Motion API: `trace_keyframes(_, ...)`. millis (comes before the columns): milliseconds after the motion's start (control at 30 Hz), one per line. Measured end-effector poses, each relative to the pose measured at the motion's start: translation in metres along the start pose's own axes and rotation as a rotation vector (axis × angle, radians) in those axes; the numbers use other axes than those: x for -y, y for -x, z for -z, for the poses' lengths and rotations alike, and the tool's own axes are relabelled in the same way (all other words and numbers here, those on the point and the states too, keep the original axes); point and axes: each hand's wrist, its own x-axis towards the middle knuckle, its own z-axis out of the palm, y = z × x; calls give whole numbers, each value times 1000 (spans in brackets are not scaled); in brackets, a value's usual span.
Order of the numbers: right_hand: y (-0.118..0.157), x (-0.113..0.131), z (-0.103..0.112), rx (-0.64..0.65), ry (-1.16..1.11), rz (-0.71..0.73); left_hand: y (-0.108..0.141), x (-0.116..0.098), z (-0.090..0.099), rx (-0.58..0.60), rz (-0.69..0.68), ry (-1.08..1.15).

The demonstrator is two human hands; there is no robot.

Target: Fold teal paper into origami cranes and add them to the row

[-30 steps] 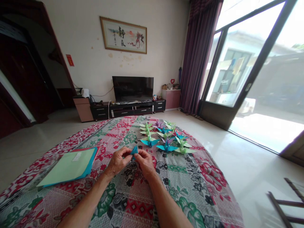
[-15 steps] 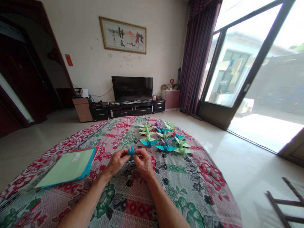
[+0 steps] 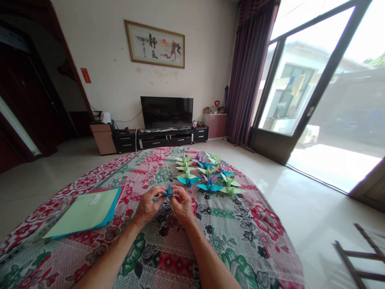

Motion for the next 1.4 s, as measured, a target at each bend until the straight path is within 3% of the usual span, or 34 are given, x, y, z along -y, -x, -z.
trace_keyframes(133,0,-2,2,-19,19,44,1,-1,-3,-66,-187,-205)
trace_keyframes(300,-2,-3,3,-50,78,79,3,-2,-6,-93,-224,-238)
trace_keyframes(567,-2,5,3,-21,-47,-54,3,-13,-4,-45,-79,-98)
trace_keyframes(867,-1,16,5,-84,-151,-264,4,-15,-6,-7,-27,-73)
trace_keyframes(1067,0,13,8,-18,-235,-331,4,-22,-8,30,17,-42)
trace_keyframes(1400,1,9,9,24,-379,-353,5,-17,-9,55,247,237)
